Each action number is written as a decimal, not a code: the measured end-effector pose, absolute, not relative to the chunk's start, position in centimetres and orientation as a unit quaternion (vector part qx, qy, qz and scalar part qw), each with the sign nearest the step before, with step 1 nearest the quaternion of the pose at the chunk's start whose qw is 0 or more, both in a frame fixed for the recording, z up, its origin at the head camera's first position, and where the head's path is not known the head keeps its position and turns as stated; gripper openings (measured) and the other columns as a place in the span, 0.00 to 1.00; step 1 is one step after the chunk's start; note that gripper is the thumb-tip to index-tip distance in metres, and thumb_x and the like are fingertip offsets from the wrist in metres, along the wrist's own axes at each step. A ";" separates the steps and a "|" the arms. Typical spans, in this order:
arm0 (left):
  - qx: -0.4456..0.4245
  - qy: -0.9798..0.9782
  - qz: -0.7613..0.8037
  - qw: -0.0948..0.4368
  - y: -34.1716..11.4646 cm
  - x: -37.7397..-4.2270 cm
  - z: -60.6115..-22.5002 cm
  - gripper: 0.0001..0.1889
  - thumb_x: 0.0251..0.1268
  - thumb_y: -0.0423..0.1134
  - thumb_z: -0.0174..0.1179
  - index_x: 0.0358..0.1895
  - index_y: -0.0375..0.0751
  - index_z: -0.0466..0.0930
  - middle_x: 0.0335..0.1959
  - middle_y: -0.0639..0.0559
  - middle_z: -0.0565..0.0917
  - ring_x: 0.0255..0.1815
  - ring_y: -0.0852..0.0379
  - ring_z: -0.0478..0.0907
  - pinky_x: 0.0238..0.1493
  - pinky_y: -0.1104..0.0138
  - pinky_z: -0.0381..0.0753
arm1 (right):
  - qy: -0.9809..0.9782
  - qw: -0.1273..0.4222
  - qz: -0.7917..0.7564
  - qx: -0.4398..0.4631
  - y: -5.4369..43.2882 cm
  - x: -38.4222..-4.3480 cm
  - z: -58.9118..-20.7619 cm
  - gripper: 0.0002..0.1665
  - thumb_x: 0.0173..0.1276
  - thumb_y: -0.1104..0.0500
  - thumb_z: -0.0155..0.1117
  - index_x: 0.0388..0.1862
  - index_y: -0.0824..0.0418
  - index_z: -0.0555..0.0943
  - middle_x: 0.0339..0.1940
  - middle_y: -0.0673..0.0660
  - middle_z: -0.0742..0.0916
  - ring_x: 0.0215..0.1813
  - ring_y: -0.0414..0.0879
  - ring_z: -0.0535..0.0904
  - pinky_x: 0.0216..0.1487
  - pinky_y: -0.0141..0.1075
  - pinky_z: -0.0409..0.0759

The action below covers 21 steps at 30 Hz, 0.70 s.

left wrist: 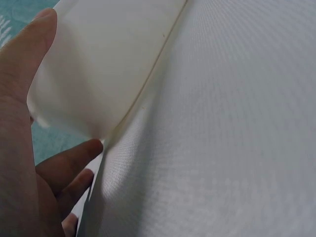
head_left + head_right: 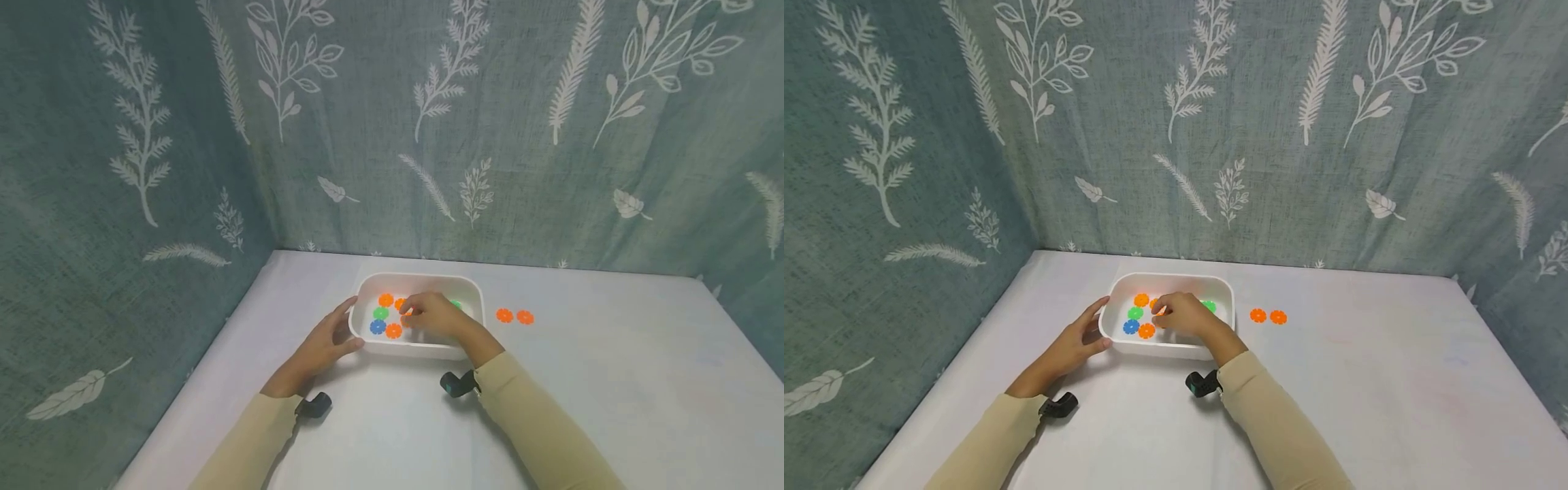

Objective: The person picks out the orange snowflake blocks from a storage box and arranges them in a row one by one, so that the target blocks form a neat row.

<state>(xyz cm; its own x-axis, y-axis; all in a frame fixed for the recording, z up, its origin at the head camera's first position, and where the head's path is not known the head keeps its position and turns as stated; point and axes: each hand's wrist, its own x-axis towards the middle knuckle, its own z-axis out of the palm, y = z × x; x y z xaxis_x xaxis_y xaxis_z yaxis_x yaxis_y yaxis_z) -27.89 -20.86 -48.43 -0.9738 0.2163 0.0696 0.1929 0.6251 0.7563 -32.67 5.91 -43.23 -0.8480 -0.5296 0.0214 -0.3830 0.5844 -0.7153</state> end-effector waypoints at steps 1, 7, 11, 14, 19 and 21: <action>0.113 0.902 0.417 0.015 -20.9 -27.9 -48.4 0.51 0.49 0.66 0.68 0.76 0.69 0.49 0.72 0.47 0.66 0.71 0.45 0.64 0.66 0.37 0.57 | 0.886 0.106 -0.367 -0.264 5.9 -32.6 -43.2 0.09 0.65 0.59 0.67 0.44 0.58 0.85 0.26 0.48 0.82 0.31 0.44 0.75 0.36 0.36 0.74; 0.110 0.905 0.411 0.013 -20.8 -27.9 -48.4 0.51 0.49 0.67 0.68 0.76 0.69 0.50 0.72 0.47 0.66 0.70 0.45 0.65 0.64 0.37 0.60 | 0.893 0.157 -0.308 -0.288 5.8 -32.3 -43.2 0.13 0.68 0.57 0.64 0.51 0.52 0.85 0.37 0.43 0.85 0.43 0.43 0.77 0.52 0.41 0.75; 0.114 0.907 0.405 0.004 -20.6 -28.1 -48.4 0.51 0.48 0.68 0.67 0.76 0.70 0.50 0.72 0.48 0.66 0.70 0.46 0.65 0.64 0.38 0.62 | 0.901 0.172 -0.266 -0.296 5.8 -32.1 -43.2 0.15 0.70 0.55 0.62 0.54 0.49 0.84 0.46 0.43 0.84 0.51 0.43 0.76 0.59 0.44 0.73; 0.119 0.907 0.403 0.001 -20.6 -28.2 -48.4 0.50 0.49 0.68 0.67 0.76 0.70 0.50 0.71 0.47 0.67 0.70 0.46 0.66 0.64 0.38 0.61 | 0.901 0.179 -0.258 -0.299 5.7 -32.0 -43.4 0.16 0.70 0.54 0.63 0.55 0.47 0.84 0.47 0.44 0.85 0.51 0.44 0.77 0.58 0.44 0.74; 0.114 0.907 0.405 0.003 -20.7 -28.1 -48.5 0.51 0.49 0.68 0.67 0.76 0.69 0.50 0.72 0.47 0.65 0.71 0.45 0.64 0.65 0.37 0.59 | 0.897 0.188 -0.260 -0.305 5.5 -32.0 -43.6 0.16 0.69 0.55 0.64 0.54 0.47 0.84 0.47 0.45 0.85 0.50 0.44 0.79 0.57 0.44 0.77; 0.110 0.906 0.408 0.006 -20.8 -28.0 -48.6 0.51 0.48 0.68 0.67 0.76 0.69 0.50 0.73 0.47 0.65 0.71 0.45 0.63 0.65 0.38 0.58 | 0.899 0.185 -0.253 -0.306 5.4 -32.0 -43.8 0.13 0.69 0.55 0.64 0.51 0.48 0.85 0.44 0.44 0.85 0.48 0.44 0.79 0.56 0.43 0.77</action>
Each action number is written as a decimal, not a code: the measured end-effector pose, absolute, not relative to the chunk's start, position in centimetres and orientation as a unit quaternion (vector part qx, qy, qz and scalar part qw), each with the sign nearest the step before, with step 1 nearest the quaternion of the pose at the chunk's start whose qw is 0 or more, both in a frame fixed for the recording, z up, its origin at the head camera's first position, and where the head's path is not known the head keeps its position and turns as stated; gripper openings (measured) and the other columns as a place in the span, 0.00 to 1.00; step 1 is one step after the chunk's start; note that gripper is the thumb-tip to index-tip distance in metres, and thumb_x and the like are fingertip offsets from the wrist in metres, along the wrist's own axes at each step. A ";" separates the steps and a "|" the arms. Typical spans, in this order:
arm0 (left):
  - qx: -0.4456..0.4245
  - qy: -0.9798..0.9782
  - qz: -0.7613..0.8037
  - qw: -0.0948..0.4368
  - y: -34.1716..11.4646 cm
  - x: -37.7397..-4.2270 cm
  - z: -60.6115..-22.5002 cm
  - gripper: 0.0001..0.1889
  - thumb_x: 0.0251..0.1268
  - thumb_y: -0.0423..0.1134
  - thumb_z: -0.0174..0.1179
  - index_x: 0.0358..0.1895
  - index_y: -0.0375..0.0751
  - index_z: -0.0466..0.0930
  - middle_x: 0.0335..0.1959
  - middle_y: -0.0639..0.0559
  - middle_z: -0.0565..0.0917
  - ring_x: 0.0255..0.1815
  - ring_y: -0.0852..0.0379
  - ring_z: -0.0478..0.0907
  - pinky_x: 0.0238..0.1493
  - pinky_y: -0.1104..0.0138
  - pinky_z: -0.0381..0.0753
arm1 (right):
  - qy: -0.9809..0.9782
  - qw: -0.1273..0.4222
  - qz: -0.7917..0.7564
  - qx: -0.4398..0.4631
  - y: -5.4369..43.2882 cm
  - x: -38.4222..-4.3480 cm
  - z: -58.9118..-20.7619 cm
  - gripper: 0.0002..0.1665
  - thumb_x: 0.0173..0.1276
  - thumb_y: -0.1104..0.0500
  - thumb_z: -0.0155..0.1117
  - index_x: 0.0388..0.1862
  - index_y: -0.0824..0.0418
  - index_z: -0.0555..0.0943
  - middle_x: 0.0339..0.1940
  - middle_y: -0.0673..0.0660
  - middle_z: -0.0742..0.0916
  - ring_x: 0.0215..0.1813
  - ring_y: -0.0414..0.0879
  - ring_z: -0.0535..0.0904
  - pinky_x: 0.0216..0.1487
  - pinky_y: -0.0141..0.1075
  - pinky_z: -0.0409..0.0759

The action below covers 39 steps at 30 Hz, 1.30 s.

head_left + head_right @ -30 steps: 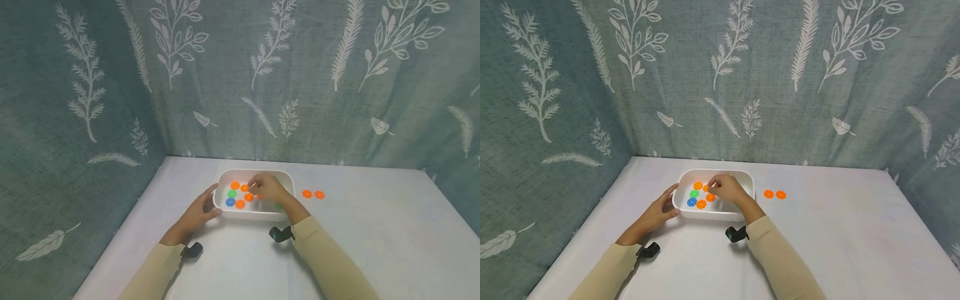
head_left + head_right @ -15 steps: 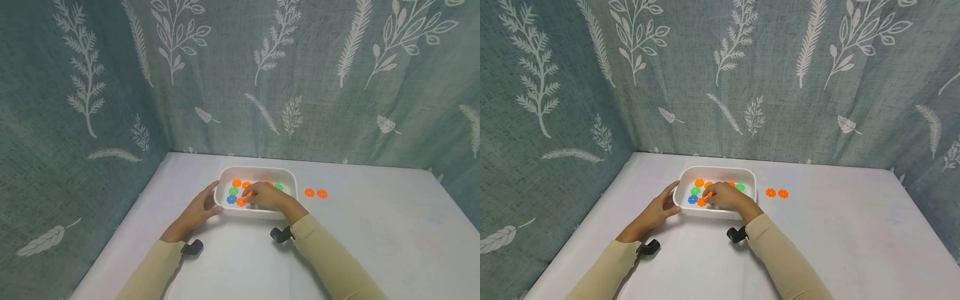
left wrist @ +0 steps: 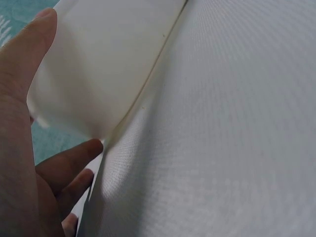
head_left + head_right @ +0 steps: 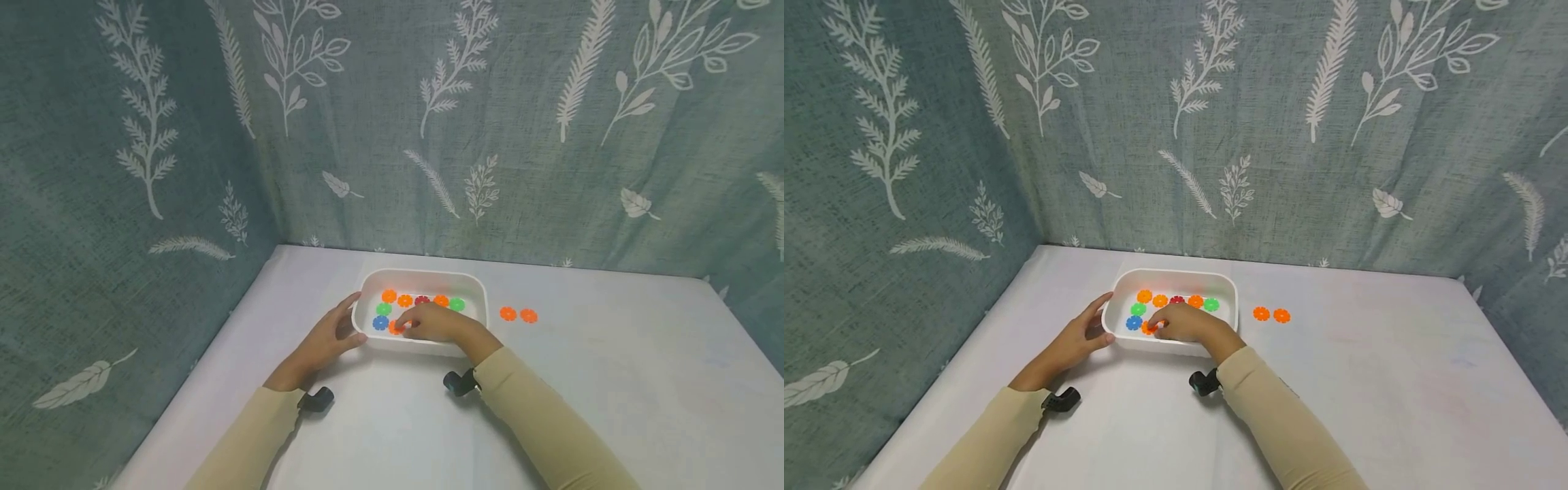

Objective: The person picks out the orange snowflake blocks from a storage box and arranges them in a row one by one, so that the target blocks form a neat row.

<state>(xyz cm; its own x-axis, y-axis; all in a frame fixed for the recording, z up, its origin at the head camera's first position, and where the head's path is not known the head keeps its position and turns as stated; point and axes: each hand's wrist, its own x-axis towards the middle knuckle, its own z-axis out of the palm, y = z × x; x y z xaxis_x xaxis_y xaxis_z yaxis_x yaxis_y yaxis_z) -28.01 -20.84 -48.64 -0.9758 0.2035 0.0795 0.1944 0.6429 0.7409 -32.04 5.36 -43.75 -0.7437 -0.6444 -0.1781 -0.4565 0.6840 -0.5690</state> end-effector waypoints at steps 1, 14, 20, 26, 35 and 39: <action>0.110 0.906 0.409 0.006 -20.9 -28.0 -48.7 0.51 0.48 0.68 0.67 0.76 0.69 0.50 0.73 0.47 0.65 0.71 0.45 0.63 0.65 0.38 0.58 | 0.900 0.181 -0.250 -0.307 5.3 -32.1 -43.8 0.11 0.69 0.55 0.64 0.48 0.49 0.85 0.41 0.44 0.85 0.46 0.43 0.79 0.54 0.42 0.77; 0.107 0.907 0.407 0.015 -20.9 -27.9 -48.4 0.51 0.48 0.67 0.68 0.76 0.69 0.49 0.72 0.46 0.65 0.72 0.44 0.62 0.66 0.36 0.55 | 0.919 0.153 -0.243 -0.270 5.4 -32.3 -44.1 0.12 0.62 0.58 0.70 0.45 0.51 0.83 0.36 0.45 0.82 0.41 0.43 0.76 0.49 0.40 0.76; 0.110 0.907 0.406 0.013 -20.9 -27.8 -48.2 0.51 0.49 0.66 0.68 0.77 0.68 0.49 0.73 0.46 0.65 0.72 0.44 0.61 0.66 0.36 0.53 | 0.921 0.152 -0.247 -0.260 5.5 -32.3 -44.1 0.12 0.61 0.58 0.71 0.44 0.50 0.82 0.35 0.46 0.82 0.41 0.44 0.76 0.47 0.40 0.76; 0.112 0.904 0.413 0.007 -21.0 -27.8 -48.4 0.51 0.49 0.65 0.69 0.77 0.67 0.51 0.72 0.45 0.65 0.72 0.43 0.62 0.66 0.37 0.55 | 0.923 0.132 -0.263 -0.248 5.9 -32.4 -44.1 0.10 0.59 0.58 0.72 0.38 0.51 0.80 0.31 0.46 0.82 0.36 0.43 0.76 0.42 0.37 0.76; 0.100 0.903 0.419 0.005 -20.9 -27.7 -48.6 0.51 0.46 0.67 0.69 0.76 0.71 0.51 0.73 0.47 0.65 0.72 0.44 0.62 0.65 0.36 0.57 | 0.911 0.157 -0.328 -0.195 6.2 -32.5 -43.4 0.13 0.54 0.59 0.77 0.34 0.54 0.81 0.25 0.50 0.83 0.29 0.47 0.77 0.35 0.38 0.77; 0.103 0.905 0.413 -0.002 -20.9 -27.7 -48.7 0.51 0.47 0.67 0.69 0.76 0.70 0.51 0.72 0.47 0.65 0.72 0.44 0.62 0.66 0.36 0.54 | 0.904 0.145 -0.355 -0.190 6.3 -32.5 -42.9 0.15 0.52 0.59 0.79 0.35 0.56 0.81 0.26 0.50 0.84 0.30 0.46 0.78 0.36 0.37 0.77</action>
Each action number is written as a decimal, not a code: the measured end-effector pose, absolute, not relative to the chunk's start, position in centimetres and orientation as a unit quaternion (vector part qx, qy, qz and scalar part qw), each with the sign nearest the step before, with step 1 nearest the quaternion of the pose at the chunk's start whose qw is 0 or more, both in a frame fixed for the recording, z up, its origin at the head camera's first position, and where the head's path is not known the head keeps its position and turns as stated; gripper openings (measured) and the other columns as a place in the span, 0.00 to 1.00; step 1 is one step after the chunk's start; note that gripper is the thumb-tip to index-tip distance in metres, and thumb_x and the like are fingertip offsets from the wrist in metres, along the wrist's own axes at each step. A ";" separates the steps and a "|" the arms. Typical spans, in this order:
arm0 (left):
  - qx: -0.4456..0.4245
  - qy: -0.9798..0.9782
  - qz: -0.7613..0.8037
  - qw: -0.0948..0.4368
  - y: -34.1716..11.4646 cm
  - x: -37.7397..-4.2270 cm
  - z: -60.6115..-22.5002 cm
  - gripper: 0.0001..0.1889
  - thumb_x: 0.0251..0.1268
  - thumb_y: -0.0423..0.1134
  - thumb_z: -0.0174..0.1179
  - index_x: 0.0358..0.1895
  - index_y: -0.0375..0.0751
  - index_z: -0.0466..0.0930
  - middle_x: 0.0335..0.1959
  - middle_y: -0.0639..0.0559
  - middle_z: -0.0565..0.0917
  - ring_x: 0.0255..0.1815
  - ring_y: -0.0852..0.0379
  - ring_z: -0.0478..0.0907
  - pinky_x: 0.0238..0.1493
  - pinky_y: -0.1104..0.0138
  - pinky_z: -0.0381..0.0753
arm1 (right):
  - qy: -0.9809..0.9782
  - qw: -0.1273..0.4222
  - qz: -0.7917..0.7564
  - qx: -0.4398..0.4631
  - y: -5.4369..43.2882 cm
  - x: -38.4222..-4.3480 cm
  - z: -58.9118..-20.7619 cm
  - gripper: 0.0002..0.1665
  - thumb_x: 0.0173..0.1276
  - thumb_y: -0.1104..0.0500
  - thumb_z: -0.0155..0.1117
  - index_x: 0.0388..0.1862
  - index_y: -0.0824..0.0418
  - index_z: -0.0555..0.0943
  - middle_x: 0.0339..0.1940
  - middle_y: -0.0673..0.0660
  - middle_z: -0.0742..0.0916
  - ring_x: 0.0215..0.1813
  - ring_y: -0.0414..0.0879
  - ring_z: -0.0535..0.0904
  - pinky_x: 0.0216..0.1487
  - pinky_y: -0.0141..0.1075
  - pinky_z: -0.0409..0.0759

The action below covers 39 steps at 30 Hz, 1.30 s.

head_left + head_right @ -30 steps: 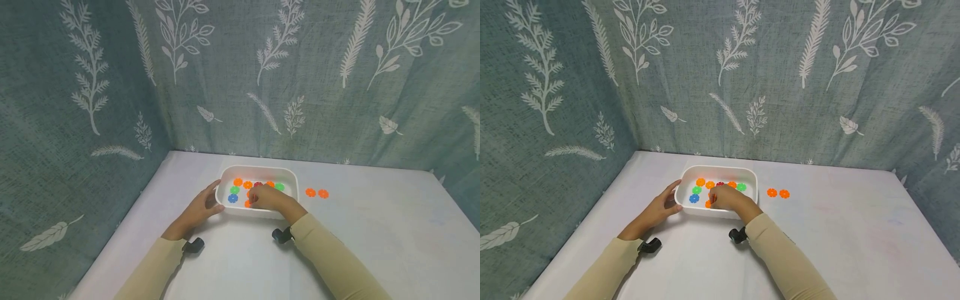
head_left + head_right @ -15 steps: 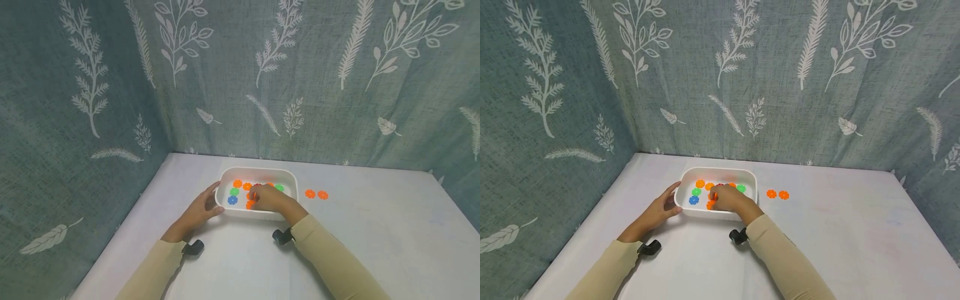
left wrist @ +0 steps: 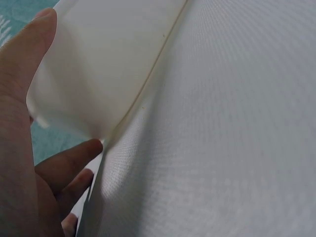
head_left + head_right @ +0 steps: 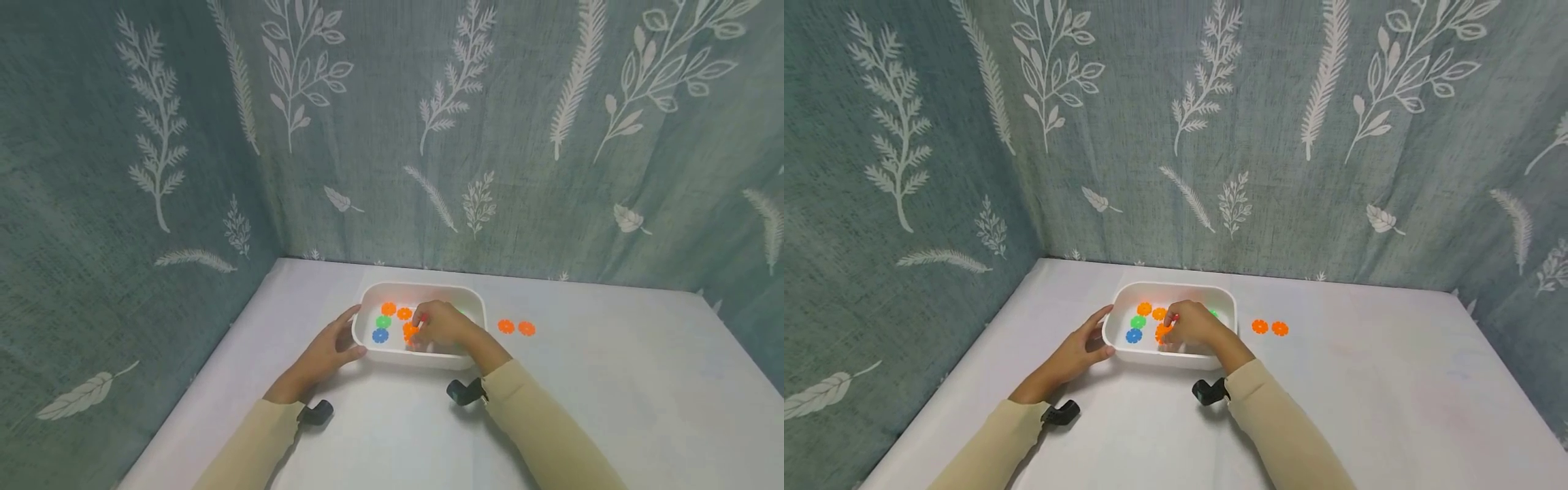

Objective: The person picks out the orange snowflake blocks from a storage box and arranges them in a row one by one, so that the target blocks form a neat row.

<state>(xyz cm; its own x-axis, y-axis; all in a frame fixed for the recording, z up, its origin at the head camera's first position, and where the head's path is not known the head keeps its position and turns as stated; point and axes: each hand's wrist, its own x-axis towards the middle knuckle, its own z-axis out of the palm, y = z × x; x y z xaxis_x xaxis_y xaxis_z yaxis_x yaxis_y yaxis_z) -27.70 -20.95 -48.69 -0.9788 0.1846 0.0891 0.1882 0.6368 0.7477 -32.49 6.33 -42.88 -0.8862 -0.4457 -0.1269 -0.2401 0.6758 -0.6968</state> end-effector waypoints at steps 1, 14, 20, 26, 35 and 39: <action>-0.106 -0.904 -0.414 0.003 -20.9 -27.7 -48.7 0.51 0.47 0.67 0.69 0.76 0.69 0.51 0.72 0.47 0.65 0.72 0.44 0.62 0.66 0.36 0.54 | 0.903 0.142 -0.361 -0.185 6.5 -32.5 -42.8 0.15 0.52 0.59 0.79 0.35 0.56 0.81 0.27 0.50 0.84 0.30 0.47 0.78 0.36 0.37 0.78; -0.121 -0.895 -0.428 -0.003 -20.9 -27.6 -48.5 0.51 0.50 0.64 0.69 0.77 0.64 0.51 0.72 0.45 0.66 0.71 0.43 0.63 0.64 0.39 0.61 | 0.904 0.111 -0.380 -0.163 9.1 -32.6 -41.2 0.14 0.56 0.56 0.77 0.38 0.55 0.81 0.34 0.49 0.84 0.36 0.44 0.79 0.36 0.37 0.79; -0.118 -0.895 -0.430 -0.004 -20.9 -27.5 -48.6 0.50 0.50 0.63 0.69 0.77 0.64 0.51 0.72 0.45 0.66 0.70 0.43 0.64 0.65 0.40 0.61 | 0.881 0.130 -0.432 -0.141 10.8 -32.2 -40.3 0.15 0.57 0.57 0.76 0.40 0.56 0.81 0.36 0.53 0.84 0.39 0.53 0.80 0.38 0.40 0.81; -0.114 -0.894 -0.432 -0.007 -20.8 -27.6 -48.7 0.51 0.49 0.65 0.69 0.76 0.67 0.51 0.71 0.46 0.68 0.70 0.44 0.65 0.65 0.40 0.61 | 0.876 0.124 -0.452 -0.114 12.5 -32.1 -40.2 0.15 0.58 0.58 0.75 0.42 0.57 0.81 0.34 0.56 0.84 0.39 0.57 0.80 0.36 0.40 0.80; -0.110 -0.895 -0.432 -0.008 -20.9 -27.6 -48.7 0.51 0.48 0.66 0.69 0.76 0.68 0.51 0.71 0.47 0.68 0.70 0.44 0.64 0.66 0.38 0.57 | 0.882 0.106 -0.453 -0.077 14.8 -31.7 -40.0 0.19 0.58 0.53 0.75 0.46 0.58 0.80 0.38 0.56 0.84 0.43 0.56 0.80 0.39 0.39 0.80; -0.111 -0.894 -0.433 -0.009 -21.0 -27.7 -48.7 0.50 0.49 0.65 0.69 0.76 0.68 0.51 0.71 0.47 0.68 0.70 0.44 0.64 0.66 0.37 0.56 | 0.881 0.097 -0.458 -0.073 15.6 -31.6 -40.2 0.21 0.58 0.53 0.75 0.47 0.58 0.80 0.39 0.57 0.84 0.44 0.55 0.80 0.42 0.41 0.81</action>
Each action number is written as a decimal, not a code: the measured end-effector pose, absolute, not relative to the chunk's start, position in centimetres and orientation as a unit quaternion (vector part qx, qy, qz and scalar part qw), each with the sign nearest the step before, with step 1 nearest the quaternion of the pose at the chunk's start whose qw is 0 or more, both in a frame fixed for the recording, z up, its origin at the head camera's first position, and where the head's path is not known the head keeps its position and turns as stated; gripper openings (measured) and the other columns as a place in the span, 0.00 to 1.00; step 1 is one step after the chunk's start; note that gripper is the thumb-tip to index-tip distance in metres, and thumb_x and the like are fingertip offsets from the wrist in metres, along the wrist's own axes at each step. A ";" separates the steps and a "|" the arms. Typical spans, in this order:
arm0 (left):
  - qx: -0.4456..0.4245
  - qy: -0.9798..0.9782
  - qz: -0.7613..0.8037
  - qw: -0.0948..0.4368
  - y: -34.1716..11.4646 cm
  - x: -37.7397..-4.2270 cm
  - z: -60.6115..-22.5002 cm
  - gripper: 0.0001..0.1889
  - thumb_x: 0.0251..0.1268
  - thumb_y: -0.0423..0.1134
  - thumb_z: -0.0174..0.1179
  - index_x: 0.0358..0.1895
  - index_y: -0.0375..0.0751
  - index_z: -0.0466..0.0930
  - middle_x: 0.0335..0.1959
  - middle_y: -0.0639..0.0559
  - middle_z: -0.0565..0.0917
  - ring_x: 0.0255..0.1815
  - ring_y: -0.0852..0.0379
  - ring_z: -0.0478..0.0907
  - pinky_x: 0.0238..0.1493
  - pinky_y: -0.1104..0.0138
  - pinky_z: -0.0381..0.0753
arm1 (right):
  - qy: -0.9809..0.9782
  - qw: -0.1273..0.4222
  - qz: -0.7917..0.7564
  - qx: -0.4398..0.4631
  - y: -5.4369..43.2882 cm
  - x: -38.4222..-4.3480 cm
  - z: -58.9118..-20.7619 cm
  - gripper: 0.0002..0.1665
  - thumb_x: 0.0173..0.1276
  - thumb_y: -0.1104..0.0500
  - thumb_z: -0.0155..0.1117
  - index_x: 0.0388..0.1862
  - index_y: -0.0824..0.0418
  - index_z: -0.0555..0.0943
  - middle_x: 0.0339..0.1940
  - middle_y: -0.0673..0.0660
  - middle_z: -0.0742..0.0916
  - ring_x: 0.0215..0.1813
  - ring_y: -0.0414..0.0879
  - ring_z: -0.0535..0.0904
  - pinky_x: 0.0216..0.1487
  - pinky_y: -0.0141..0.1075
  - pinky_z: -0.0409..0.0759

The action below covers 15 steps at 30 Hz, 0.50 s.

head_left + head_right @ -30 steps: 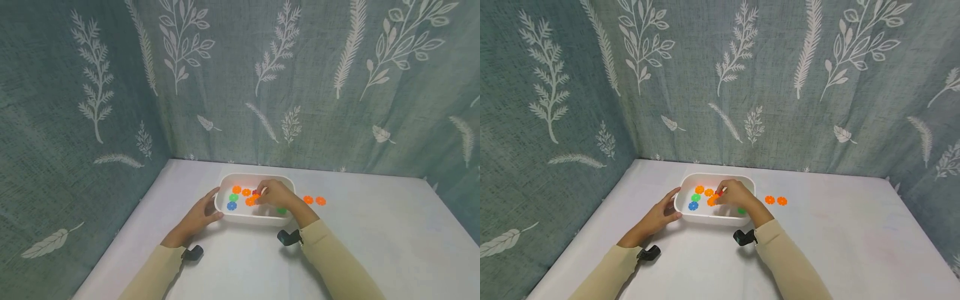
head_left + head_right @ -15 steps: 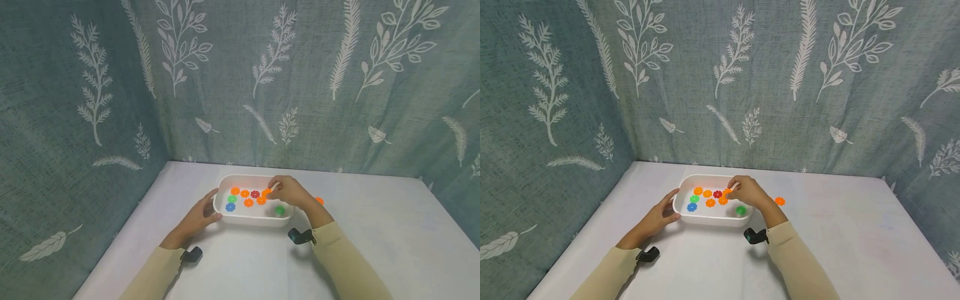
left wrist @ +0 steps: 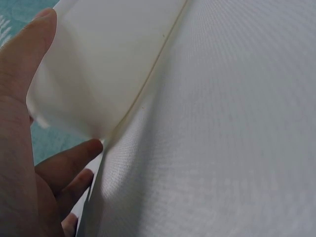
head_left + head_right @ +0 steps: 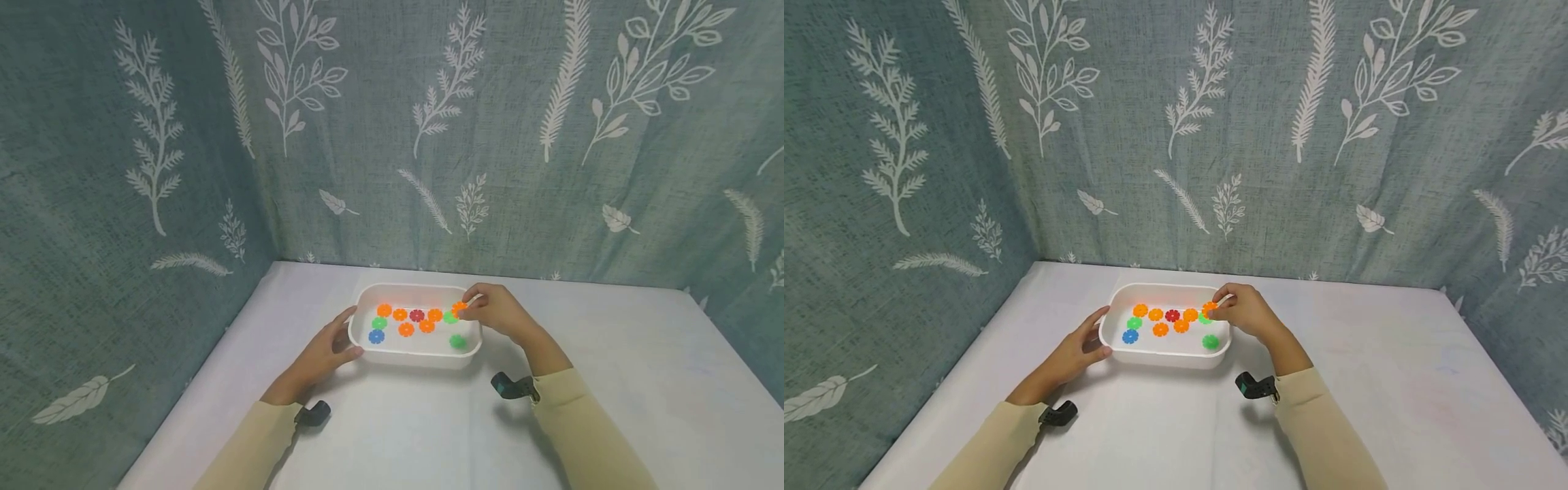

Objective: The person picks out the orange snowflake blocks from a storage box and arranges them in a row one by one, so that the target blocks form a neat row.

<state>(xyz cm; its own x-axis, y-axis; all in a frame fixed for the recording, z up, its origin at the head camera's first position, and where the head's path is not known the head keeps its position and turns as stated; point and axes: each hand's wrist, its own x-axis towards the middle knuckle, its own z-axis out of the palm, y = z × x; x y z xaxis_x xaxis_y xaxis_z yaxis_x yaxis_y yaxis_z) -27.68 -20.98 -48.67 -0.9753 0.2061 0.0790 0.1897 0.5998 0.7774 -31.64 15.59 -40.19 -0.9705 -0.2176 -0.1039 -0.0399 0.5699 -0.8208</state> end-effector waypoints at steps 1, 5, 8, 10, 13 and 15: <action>0.111 0.894 0.434 0.009 -21.0 -27.7 -48.7 0.50 0.49 0.65 0.69 0.76 0.68 0.51 0.71 0.47 0.68 0.70 0.44 0.64 0.66 0.37 0.56 | 0.880 0.096 -0.459 -0.072 15.8 -31.6 -40.3 0.21 0.58 0.53 0.75 0.47 0.59 0.80 0.39 0.57 0.84 0.43 0.54 0.80 0.43 0.41 0.81; 0.110 0.894 0.433 0.011 -20.9 -27.7 -48.7 0.51 0.48 0.65 0.69 0.76 0.69 0.51 0.71 0.47 0.68 0.71 0.45 0.64 0.66 0.37 0.56 | 0.872 0.103 -0.473 -0.069 16.7 -31.6 -40.6 0.23 0.59 0.52 0.75 0.49 0.59 0.79 0.38 0.58 0.85 0.36 0.52 0.78 0.38 0.42 0.79; 0.109 0.894 0.433 0.013 -20.8 -27.7 -48.6 0.51 0.48 0.66 0.69 0.76 0.68 0.51 0.71 0.47 0.67 0.71 0.44 0.64 0.66 0.38 0.57 | 0.866 0.110 -0.484 -0.064 17.5 -31.5 -40.8 0.25 0.58 0.52 0.75 0.50 0.59 0.77 0.36 0.61 0.86 0.28 0.50 0.73 0.30 0.41 0.74; 0.110 0.894 0.433 0.013 -20.8 -27.7 -48.6 0.51 0.48 0.66 0.68 0.76 0.67 0.51 0.71 0.46 0.67 0.70 0.44 0.64 0.65 0.38 0.58 | 0.864 0.114 -0.487 -0.061 18.0 -31.4 -40.9 0.26 0.58 0.51 0.75 0.51 0.59 0.77 0.36 0.62 0.86 0.27 0.51 0.73 0.29 0.41 0.74; 0.112 0.893 0.436 0.014 -20.9 -27.7 -48.5 0.51 0.48 0.66 0.69 0.76 0.66 0.51 0.71 0.46 0.67 0.70 0.44 0.64 0.65 0.38 0.60 | 0.865 0.116 -0.485 -0.051 18.7 -31.4 -41.1 0.26 0.58 0.50 0.75 0.52 0.58 0.77 0.37 0.61 0.86 0.33 0.53 0.77 0.35 0.43 0.78; 0.114 0.892 0.437 0.016 -21.0 -27.7 -48.6 0.51 0.49 0.65 0.69 0.76 0.66 0.51 0.72 0.46 0.66 0.71 0.44 0.64 0.65 0.39 0.61 | 0.868 0.116 -0.480 -0.045 19.1 -31.4 -41.3 0.26 0.58 0.50 0.75 0.52 0.58 0.77 0.38 0.59 0.86 0.39 0.55 0.78 0.40 0.45 0.79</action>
<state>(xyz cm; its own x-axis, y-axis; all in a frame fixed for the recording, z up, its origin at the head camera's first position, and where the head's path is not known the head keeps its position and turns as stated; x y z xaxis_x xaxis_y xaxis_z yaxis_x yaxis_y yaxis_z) -27.73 -20.99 -48.55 -0.9737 0.2162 0.0716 0.1891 0.5921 0.7833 -31.38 19.15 -41.29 -0.9692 -0.1892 -0.1576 0.0330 0.5346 -0.8445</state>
